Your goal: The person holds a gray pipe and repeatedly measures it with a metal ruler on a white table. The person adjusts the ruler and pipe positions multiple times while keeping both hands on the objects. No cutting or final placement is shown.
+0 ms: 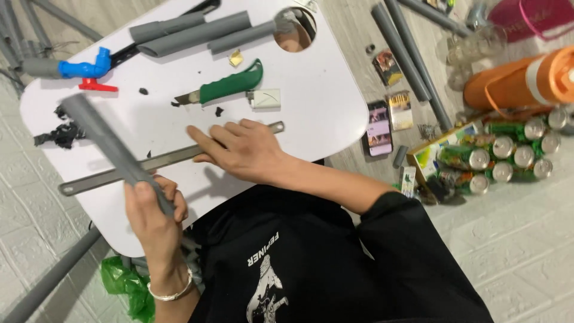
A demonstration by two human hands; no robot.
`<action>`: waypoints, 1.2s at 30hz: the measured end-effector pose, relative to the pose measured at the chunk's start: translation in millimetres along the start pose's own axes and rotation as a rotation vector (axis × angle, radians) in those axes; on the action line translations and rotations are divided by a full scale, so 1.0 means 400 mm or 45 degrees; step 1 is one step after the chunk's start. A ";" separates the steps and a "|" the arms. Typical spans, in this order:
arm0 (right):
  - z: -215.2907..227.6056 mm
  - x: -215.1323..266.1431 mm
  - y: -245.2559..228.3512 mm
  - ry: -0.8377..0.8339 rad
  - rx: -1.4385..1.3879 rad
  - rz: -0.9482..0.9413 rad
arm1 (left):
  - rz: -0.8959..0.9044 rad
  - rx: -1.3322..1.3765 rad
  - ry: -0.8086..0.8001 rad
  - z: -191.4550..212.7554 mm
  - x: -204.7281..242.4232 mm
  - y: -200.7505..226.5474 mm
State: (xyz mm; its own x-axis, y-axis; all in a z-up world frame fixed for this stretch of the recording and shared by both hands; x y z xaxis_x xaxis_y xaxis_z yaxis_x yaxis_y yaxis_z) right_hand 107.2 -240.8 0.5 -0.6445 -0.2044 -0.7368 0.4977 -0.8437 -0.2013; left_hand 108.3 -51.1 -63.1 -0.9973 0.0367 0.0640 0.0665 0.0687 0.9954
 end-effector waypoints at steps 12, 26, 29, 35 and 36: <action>-0.141 0.145 0.035 -0.404 0.226 0.075 | 0.222 -0.206 -0.010 -0.056 0.019 0.009; -0.068 0.046 -0.003 -0.123 -0.107 0.039 | 0.057 -0.053 -0.104 -0.003 0.025 -0.054; -0.067 0.025 -0.011 -0.155 -0.103 0.030 | 0.020 -0.025 -0.031 0.034 0.010 -0.041; -0.072 0.028 -0.006 -0.205 -0.131 0.065 | 0.117 -0.109 -0.091 0.045 0.017 -0.077; -0.068 0.018 -0.003 -0.230 -0.152 0.053 | 0.164 -0.105 -0.112 0.040 0.017 -0.110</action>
Point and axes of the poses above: each hand's wrist, its own x-axis away from the middle knuckle, its own z-axis out of the back of the hand, y = z × x, the point moved 10 cm from there along -x, towards the middle knuckle, and after that the axes turned 3 degrees about -z, right-handed, at the moved point
